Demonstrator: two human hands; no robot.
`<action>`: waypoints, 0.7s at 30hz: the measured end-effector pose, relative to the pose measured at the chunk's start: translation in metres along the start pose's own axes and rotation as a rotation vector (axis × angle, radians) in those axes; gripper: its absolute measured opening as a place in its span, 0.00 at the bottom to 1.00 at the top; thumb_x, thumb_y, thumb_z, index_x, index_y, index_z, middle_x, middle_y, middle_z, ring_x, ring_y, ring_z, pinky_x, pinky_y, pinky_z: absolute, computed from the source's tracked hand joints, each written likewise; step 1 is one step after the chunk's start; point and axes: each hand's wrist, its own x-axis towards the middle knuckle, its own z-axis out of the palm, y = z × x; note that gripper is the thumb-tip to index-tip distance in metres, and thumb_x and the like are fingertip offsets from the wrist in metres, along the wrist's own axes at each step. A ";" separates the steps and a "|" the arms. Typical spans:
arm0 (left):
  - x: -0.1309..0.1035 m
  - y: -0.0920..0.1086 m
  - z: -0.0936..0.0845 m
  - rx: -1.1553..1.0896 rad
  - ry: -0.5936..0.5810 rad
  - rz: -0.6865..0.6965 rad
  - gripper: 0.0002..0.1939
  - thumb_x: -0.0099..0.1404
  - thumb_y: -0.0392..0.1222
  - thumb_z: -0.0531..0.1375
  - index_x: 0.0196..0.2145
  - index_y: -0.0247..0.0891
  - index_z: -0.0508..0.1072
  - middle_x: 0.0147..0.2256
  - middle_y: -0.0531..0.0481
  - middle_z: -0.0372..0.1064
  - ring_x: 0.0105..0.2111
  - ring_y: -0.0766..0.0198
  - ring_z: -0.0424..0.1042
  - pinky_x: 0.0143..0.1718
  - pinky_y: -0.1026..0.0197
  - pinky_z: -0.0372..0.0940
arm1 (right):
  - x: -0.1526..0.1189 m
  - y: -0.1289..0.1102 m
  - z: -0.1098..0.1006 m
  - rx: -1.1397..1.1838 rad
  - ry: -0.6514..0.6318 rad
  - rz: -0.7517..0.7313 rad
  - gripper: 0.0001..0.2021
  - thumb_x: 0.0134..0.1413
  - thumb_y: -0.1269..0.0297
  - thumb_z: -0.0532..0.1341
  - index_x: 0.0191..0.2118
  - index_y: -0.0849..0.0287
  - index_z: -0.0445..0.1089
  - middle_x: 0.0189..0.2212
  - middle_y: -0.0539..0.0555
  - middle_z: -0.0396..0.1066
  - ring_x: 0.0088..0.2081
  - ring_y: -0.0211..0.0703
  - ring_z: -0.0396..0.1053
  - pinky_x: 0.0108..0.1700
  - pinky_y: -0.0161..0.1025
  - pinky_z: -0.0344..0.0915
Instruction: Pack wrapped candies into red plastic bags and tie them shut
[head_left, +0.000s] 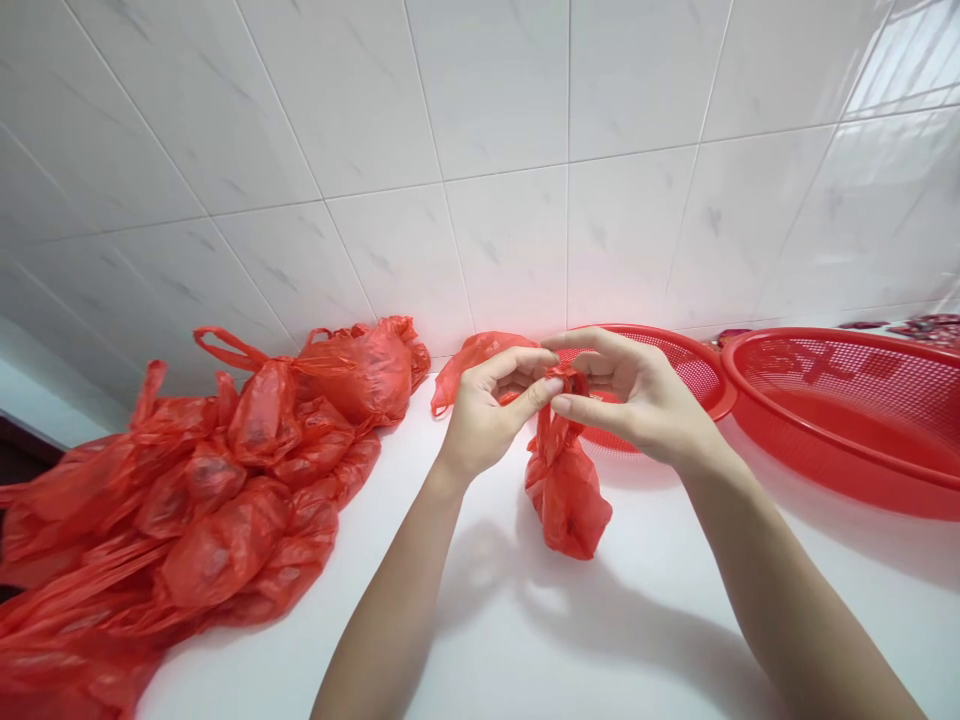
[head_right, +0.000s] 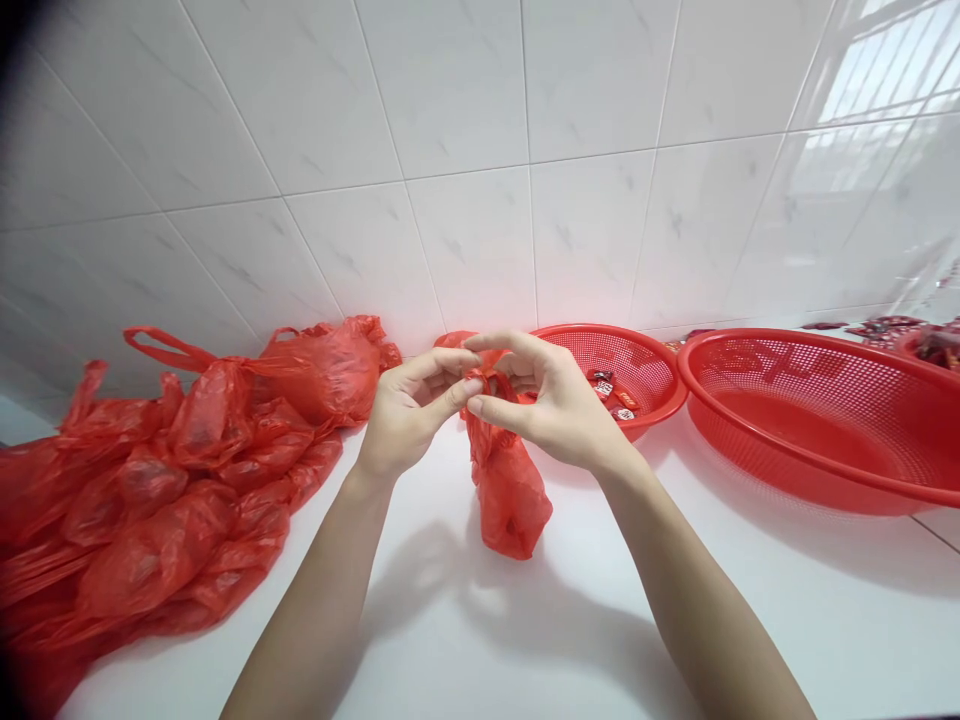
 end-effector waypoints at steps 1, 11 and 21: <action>0.000 -0.001 0.000 -0.001 0.008 -0.001 0.09 0.56 0.39 0.72 0.36 0.38 0.81 0.35 0.48 0.77 0.36 0.60 0.76 0.41 0.61 0.71 | 0.000 0.000 0.000 0.000 0.004 -0.001 0.16 0.53 0.66 0.69 0.48 0.55 0.73 0.36 0.53 0.78 0.36 0.44 0.75 0.38 0.41 0.73; -0.004 -0.026 0.018 -0.195 -0.425 -0.278 0.25 0.57 0.55 0.71 0.47 0.40 0.74 0.38 0.45 0.75 0.41 0.54 0.74 0.42 0.55 0.67 | 0.000 0.002 -0.005 0.127 0.135 0.010 0.12 0.55 0.65 0.67 0.46 0.57 0.75 0.33 0.53 0.77 0.34 0.42 0.76 0.35 0.39 0.73; -0.015 -0.051 0.042 -0.033 -0.483 -0.459 0.15 0.56 0.47 0.70 0.36 0.38 0.73 0.24 0.57 0.60 0.27 0.66 0.61 0.31 0.61 0.58 | -0.001 -0.002 -0.028 0.016 0.300 0.045 0.12 0.50 0.67 0.66 0.43 0.57 0.77 0.27 0.50 0.74 0.26 0.38 0.70 0.29 0.37 0.68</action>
